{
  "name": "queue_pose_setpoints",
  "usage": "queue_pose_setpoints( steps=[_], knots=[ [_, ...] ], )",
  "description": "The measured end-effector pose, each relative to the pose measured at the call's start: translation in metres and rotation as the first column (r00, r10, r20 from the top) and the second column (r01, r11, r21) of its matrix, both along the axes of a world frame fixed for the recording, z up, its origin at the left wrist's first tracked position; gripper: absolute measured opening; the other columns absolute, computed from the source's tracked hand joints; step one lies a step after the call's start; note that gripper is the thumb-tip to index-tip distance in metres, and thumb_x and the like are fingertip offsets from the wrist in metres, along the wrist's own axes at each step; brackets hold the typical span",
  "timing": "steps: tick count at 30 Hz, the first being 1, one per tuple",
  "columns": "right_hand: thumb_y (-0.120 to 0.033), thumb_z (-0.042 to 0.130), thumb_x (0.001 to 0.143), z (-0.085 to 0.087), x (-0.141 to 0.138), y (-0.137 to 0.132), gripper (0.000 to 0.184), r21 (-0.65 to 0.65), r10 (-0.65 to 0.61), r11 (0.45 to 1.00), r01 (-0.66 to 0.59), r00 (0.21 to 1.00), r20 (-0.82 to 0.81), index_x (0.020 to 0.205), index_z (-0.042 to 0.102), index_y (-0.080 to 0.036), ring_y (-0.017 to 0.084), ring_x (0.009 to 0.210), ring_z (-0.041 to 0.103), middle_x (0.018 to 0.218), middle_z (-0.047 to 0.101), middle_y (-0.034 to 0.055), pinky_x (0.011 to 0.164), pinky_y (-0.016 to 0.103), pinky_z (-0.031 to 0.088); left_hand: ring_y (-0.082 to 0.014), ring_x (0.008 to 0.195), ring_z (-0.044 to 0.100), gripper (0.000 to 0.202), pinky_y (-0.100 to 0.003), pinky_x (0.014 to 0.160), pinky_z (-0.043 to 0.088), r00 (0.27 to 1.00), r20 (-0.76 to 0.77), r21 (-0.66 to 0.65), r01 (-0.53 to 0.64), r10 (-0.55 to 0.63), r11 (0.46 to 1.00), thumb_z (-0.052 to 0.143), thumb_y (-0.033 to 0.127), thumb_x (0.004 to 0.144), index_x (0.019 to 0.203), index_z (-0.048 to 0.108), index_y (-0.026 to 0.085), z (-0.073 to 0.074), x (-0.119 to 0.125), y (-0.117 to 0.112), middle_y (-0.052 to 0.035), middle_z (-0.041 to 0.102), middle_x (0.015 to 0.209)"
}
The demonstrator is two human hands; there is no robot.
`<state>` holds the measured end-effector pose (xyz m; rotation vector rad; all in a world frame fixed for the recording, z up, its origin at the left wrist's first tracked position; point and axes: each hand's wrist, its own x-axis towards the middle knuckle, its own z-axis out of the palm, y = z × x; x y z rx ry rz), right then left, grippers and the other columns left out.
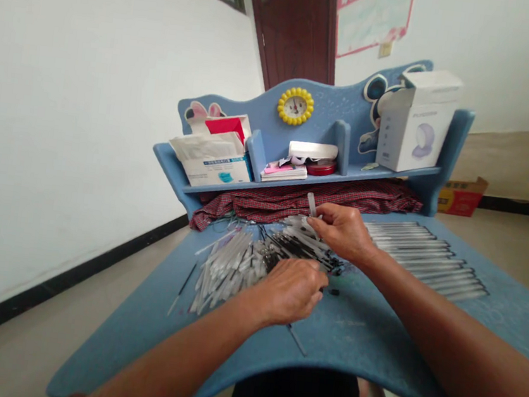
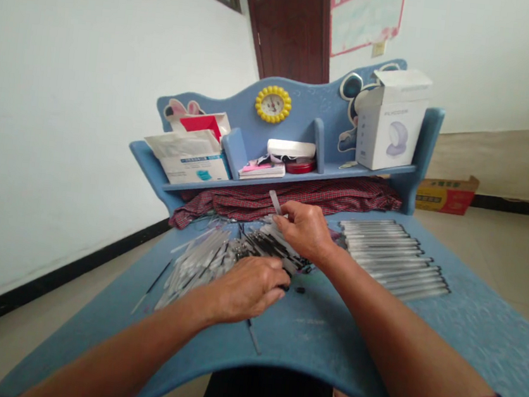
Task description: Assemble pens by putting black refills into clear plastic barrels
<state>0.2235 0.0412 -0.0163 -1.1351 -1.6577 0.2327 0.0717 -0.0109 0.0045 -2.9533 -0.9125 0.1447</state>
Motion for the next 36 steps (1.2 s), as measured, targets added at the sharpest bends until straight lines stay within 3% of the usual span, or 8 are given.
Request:
queue_pose_setpoints(
  steps=[10, 15, 17, 20, 24, 26, 31, 36],
  knots=[
    [-0.030, 0.060, 0.078, 0.002, 0.001, 0.003, 0.017, 0.013, -0.027, 1.000, 0.027, 0.999, 0.018, 0.067, 0.065, -0.018, 0.010, 0.049, 0.042, 0.051, 0.052, -0.0030, 0.050, 0.023, 0.028, -0.0295, 0.076, 0.066, 0.021, -0.037, 0.061, 0.050, 0.998, -0.058, 0.033, 0.017, -0.015, 0.999, 0.048, 0.014, 0.080, 0.080, 0.069, 0.011, -0.017, 0.033, 0.008, -0.0161, 0.067, 0.084],
    [-0.031, 0.059, 0.077, 0.005, 0.002, 0.001, 0.017, 0.021, -0.024, 0.999, 0.024, 1.000, 0.006, 0.065, 0.062, -0.019, 0.010, 0.049, 0.038, 0.050, 0.047, -0.0038, 0.050, 0.023, 0.026, -0.0192, 0.068, 0.060, 0.010, -0.028, 0.060, 0.044, 0.963, 0.264, -0.245, 0.018, 0.049, 0.969, 0.056, 0.015, 0.074, 0.073, 0.066, 0.013, -0.014, 0.019, 0.016, -0.0059, 0.063, 0.073],
    [-0.031, 0.058, 0.078, 0.005, 0.003, 0.000, 0.017, 0.016, -0.022, 1.000, 0.022, 1.000, -0.004, 0.067, 0.063, -0.019, 0.010, 0.050, 0.039, 0.051, 0.048, -0.0034, 0.051, 0.023, 0.027, -0.0122, 0.056, 0.052, 0.008, -0.023, 0.053, 0.038, 0.861, 0.430, -0.485, -0.032, 0.270, 0.874, 0.058, 0.018, 0.074, 0.073, 0.064, 0.013, -0.008, 0.005, 0.019, 0.0008, 0.055, 0.060],
    [-0.030, 0.057, 0.078, 0.006, 0.002, -0.002, 0.016, -0.002, -0.007, 1.000, 0.007, 1.000, 0.007, 0.068, 0.063, -0.019, 0.011, 0.051, 0.042, 0.053, 0.050, -0.0023, 0.052, 0.023, 0.028, -0.0077, 0.051, 0.047, 0.013, -0.019, 0.049, 0.034, 0.567, 0.584, -0.708, 0.004, 0.581, 0.707, 0.066, 0.023, 0.070, 0.076, 0.063, 0.012, 0.003, -0.019, 0.024, 0.0034, 0.054, 0.057],
    [-0.031, 0.056, 0.076, 0.009, -0.006, -0.011, 0.017, -0.067, 0.133, 0.989, -0.130, 0.990, 0.040, 0.065, 0.061, -0.018, 0.011, 0.051, 0.044, 0.054, 0.051, -0.0019, 0.050, 0.023, 0.028, -0.0057, 0.050, 0.048, 0.023, -0.016, 0.044, 0.030, 0.102, 0.639, -0.761, 0.222, 0.762, 0.609, 0.075, 0.022, 0.063, 0.078, 0.062, 0.011, 0.009, -0.045, 0.032, -0.0021, 0.064, 0.067],
    [-0.031, 0.056, 0.075, 0.011, -0.013, -0.018, 0.020, -0.180, 0.271, 0.947, -0.266, 0.963, 0.005, 0.059, 0.054, -0.018, 0.009, 0.048, 0.039, 0.051, 0.045, -0.0039, 0.046, 0.023, 0.025, -0.0053, 0.050, 0.048, 0.024, -0.015, 0.042, 0.029, -0.058, 0.613, -0.731, 0.338, 0.788, 0.593, 0.077, 0.020, 0.061, 0.077, 0.062, 0.011, 0.007, -0.053, 0.036, -0.0027, 0.065, 0.067],
    [-0.031, 0.056, 0.072, 0.012, -0.034, -0.035, 0.027, -0.457, 0.522, 0.695, -0.555, 0.827, -0.210, 0.055, 0.038, -0.021, 0.006, 0.043, 0.029, 0.048, 0.033, -0.0080, 0.040, 0.021, 0.018, -0.0059, 0.054, 0.052, 0.024, -0.014, 0.042, 0.033, -0.213, 0.505, -0.662, 0.526, 0.836, 0.534, 0.081, 0.016, 0.058, 0.076, 0.065, 0.011, 0.001, -0.060, 0.038, -0.0036, 0.065, 0.070],
    [-0.030, 0.058, 0.069, 0.010, -0.043, -0.040, 0.026, -0.534, 0.521, 0.600, -0.596, 0.797, -0.305, 0.055, 0.038, -0.021, 0.005, 0.037, 0.030, 0.042, 0.036, -0.0089, 0.037, 0.020, 0.020, -0.0054, 0.053, 0.050, 0.024, -0.014, 0.043, 0.033, -0.227, 0.486, -0.633, 0.575, 0.844, 0.519, 0.082, 0.012, 0.056, 0.075, 0.068, 0.010, 0.000, -0.059, 0.031, -0.0045, 0.066, 0.071]
  ],
)
